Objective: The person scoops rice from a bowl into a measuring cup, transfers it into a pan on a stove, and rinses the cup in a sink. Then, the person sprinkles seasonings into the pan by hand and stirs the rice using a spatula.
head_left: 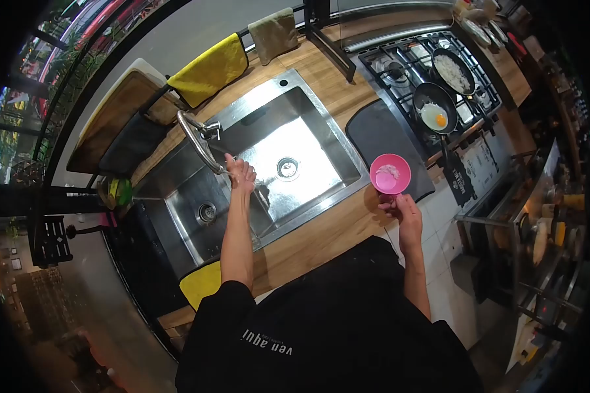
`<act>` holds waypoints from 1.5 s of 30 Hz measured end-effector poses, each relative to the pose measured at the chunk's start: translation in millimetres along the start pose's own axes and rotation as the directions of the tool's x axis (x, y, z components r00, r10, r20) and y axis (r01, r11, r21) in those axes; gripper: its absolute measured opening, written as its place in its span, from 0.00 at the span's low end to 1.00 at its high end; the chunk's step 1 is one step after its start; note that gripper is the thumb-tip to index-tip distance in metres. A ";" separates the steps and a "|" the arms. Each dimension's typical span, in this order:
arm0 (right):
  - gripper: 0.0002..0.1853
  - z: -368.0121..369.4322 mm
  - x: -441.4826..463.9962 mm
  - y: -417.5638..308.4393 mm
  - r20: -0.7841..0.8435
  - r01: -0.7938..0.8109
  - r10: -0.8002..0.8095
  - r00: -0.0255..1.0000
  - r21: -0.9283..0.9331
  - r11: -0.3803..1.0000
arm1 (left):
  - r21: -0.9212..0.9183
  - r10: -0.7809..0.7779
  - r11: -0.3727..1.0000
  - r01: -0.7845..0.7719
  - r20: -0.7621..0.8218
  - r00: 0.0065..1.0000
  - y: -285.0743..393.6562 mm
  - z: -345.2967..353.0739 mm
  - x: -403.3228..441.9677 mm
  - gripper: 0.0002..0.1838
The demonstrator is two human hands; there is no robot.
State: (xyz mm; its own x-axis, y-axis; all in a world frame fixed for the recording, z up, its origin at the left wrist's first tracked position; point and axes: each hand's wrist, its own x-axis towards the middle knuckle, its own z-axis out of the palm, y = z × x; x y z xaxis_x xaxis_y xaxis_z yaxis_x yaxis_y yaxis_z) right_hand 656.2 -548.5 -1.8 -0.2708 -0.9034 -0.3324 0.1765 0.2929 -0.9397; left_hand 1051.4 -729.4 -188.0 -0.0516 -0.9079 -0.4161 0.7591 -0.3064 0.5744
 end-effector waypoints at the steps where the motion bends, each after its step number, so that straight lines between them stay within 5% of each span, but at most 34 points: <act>1: 0.14 -4.9 -1.1 0.8 -0.004 0.005 -0.005 1.000 0.008 1.000 | -0.104 0.048 0.994 -0.032 0.153 0.987 6.4 0.3 4.6 0.27; 3: 0.15 -14.6 -3.2 4.8 0.002 0.019 -0.019 1.000 0.018 1.000 | -0.127 -0.013 0.989 0.077 0.442 0.897 18.7 3.8 11.3 0.25; 5: 0.16 -22.2 -6.5 7.8 -0.019 0.023 -0.023 1.000 0.037 0.999 | -0.206 -0.118 0.972 0.112 -0.017 0.993 26.6 42.0 -5.7 0.21; 6: 0.16 -25.1 -7.2 9.2 -0.033 0.028 -0.027 0.999 0.050 0.998 | -0.196 -0.112 0.970 0.143 0.164 0.980 21.2 -21.1 33.1 0.18; 8: 0.15 -25.0 -7.3 16.6 -0.065 0.058 -0.056 0.996 0.022 0.998 | 0.359 0.283 0.876 -0.321 0.155 0.946 7.1 -117.3 84.5 0.15; 10: 0.15 -31.2 -9.9 18.7 -0.117 0.062 -0.063 0.991 -0.011 0.998 | 0.101 -0.116 0.990 0.095 0.225 0.967 36.3 -64.9 49.8 0.13; 11: 0.14 -29.2 -9.4 19.3 -0.132 0.043 -0.042 0.990 0.005 0.999 | -0.008 -0.052 0.999 0.053 0.022 0.998 36.1 -21.0 29.5 0.20; 12: 0.13 -30.2 -9.6 20.3 -0.132 0.039 -0.030 0.991 0.067 0.997 | -0.049 0.117 0.993 -0.109 0.195 0.974 34.5 -37.9 38.7 0.25; 13: 0.13 -31.9 -11.1 21.4 -0.115 0.029 -0.013 0.993 0.134 0.991 | 0.028 0.118 0.993 -0.114 -0.243 0.963 37.0 27.0 3.7 0.27; 14: 0.13 -34.2 -13.1 21.4 -0.138 0.043 -0.025 0.990 0.135 0.990 | 0.148 0.118 0.982 -0.115 -0.015 0.993 40.7 -5.0 13.3 0.25; 15: 0.12 -34.5 -14.6 21.6 -0.130 0.041 -0.022 0.991 0.142 0.989 | 0.148 0.111 0.983 -0.110 0.002 0.994 36.7 -3.8 10.6 0.25; 18: 0.11 -33.3 -16.3 20.8 -0.125 0.046 -0.025 0.992 0.167 0.985 | 0.278 -0.021 0.959 0.057 -0.130 0.991 23.3 14.5 -2.0 0.20; 21: 0.10 -29.5 -19.8 26.8 -0.154 0.050 -0.023 0.988 0.176 0.983 | 0.445 0.255 0.891 -0.090 -0.327 0.910 4.9 57.1 -29.9 0.10; 23: 0.10 -19.7 -17.9 26.0 -0.190 0.028 -0.001 0.982 0.137 0.990 | 0.553 0.222 0.822 -0.136 -0.090 0.971 18.0 -19.9 1.4 0.09; 24: 0.10 -16.8 -20.1 23.5 -0.200 -0.003 0.024 0.979 0.103 0.995 | 0.214 0.075 0.975 -0.055 -0.088 0.993 24.5 -35.1 8.1 0.10; 25: 0.10 -15.1 -18.6 26.1 -0.187 0.058 -0.036 0.982 0.112 0.992 | -0.153 -0.048 0.987 0.044 -0.023 0.999 24.6 -37.1 11.8 0.11; 27: 0.10 -14.8 -17.4 27.4 -0.129 0.039 -0.021 0.991 0.138 0.990 | 0.160 0.126 0.983 -0.092 -0.214 0.969 18.5 -4.1 -8.3 0.17; 30: 0.11 -13.7 -17.1 26.3 -0.130 0.041 -0.020 0.991 0.165 0.985 | -0.111 0.014 0.994 0.014 0.244 0.970 31.8 -3.1 -17.8 0.26; 31: 0.11 -12.6 -17.5 25.1 -0.135 0.036 -0.014 0.991 0.163 0.986 | -0.106 0.019 0.994 0.007 0.241 0.970 33.7 16.4 -27.0 0.26; 32: 0.12 -11.8 -18.0 24.9 -0.141 0.031 -0.009 0.990 0.158 0.987 | -0.161 -0.010 0.987 0.021 0.069 0.998 34.6 40.4 -37.9 0.25; 35: 0.12 -9.9 -15.7 25.6 -0.136 0.023 0.000 0.991 0.168 0.985 | -0.277 -0.063 0.958 0.072 0.041 0.997 37.9 20.9 -27.3 0.17; 36: 0.12 -8.3 -15.2 24.9 -0.132 0.029 -0.006 0.991 0.173 0.985 | 0.274 0.114 0.956 -0.101 -0.032 0.993 37.9 28.2 -27.4 0.14; 37: 0.12 -7.4 -15.0 23.6 -0.132 0.026 -0.006 0.991 0.150 0.988 | 0.743 0.303 0.637 -0.205 0.003 0.953 40.4 35.6 -24.3 0.15; 38: 0.13 -6.6 -14.6 22.4 -0.135 0.024 -0.007 0.991 0.125 0.992 | 0.914 0.478 -0.101 -0.394 0.392 0.786 51.4 14.1 -5.8 0.26; 39: 0.13 -5.8 -14.3 22.1 -0.138 0.035 -0.017 0.990 0.128 0.991 | 0.909 0.480 -0.104 -0.404 0.401 0.780 66.8 20.1 -3.8 0.26; 41: 0.13 -3.9 -13.6 21.2 -0.130 0.015 0.001 0.991 0.120 0.993 | 0.726 0.438 -0.552 -0.410 0.671 0.598 96.6 41.1 -2.8 0.34; 43: 0.14 -0.8 -12.1 24.2 -0.139 -0.001 0.004 0.990 0.022 1.000 | 0.564 0.184 -0.722 -0.400 0.714 0.675 124.9 13.1 34.2 0.37; 45: 0.16 7.8 -9.2 33.3 -0.152 0.100 -0.123 0.981 -0.154 0.983 | 0.454 0.036 -0.754 -0.475 0.750 0.660 134.7 -1.1 49.7 0.31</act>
State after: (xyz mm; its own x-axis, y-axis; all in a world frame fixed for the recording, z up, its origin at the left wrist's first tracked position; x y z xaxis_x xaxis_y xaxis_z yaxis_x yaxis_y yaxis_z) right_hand 672.0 -532.9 -29.5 -0.4312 -0.8744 -0.2225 0.0011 0.2461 -0.9693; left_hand 1151.8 -815.4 -132.1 -0.4938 -0.8250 0.2749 -0.8424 0.5323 0.0843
